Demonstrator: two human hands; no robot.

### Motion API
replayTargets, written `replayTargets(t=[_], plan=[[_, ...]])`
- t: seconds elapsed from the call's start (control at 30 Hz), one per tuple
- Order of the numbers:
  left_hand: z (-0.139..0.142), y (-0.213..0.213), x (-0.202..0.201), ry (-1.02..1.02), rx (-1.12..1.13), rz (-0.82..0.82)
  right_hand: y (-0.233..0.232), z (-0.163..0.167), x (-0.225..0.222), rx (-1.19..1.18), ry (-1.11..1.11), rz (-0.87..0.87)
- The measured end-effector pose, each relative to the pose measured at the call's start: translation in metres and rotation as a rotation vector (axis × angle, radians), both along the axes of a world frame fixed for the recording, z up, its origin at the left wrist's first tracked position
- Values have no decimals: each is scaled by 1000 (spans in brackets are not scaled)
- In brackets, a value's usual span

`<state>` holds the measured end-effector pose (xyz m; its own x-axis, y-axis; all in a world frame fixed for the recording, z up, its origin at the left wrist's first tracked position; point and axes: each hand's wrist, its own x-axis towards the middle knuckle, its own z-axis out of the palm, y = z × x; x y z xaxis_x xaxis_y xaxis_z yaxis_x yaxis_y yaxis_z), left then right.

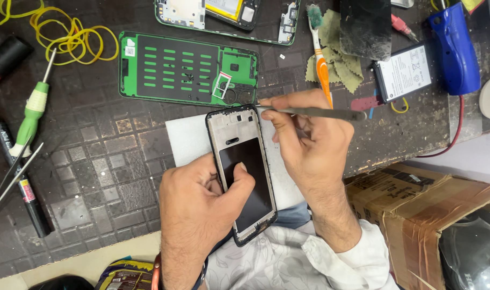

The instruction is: The person uses tweezers to remove small debris from the edges of a disassembled smartphone. They then wipe the phone's frame and screen with a toothbrush and a cloth. Finally, they peel a protective film from a replacement back cover and use a utility knife to trim its edges.

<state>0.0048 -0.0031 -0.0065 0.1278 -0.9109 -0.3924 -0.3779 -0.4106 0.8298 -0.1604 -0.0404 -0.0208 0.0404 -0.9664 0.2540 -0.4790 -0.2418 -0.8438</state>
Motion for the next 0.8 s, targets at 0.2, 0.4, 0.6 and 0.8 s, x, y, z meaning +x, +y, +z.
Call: replayTargets(t=[0.2,0.4,0.6,0.8], plan=[[2,0,0,-12,6,-2,5,-10,-2,-17,142,-70],[-9,5,8,163,-21,-14,6,-13,-8,-71,-226,53],[-19,8,23,187,-32,-169,5,1,-11,81,132,76],[-30,14,34,344,-20,-206,-3,4,-9,78,156,144]])
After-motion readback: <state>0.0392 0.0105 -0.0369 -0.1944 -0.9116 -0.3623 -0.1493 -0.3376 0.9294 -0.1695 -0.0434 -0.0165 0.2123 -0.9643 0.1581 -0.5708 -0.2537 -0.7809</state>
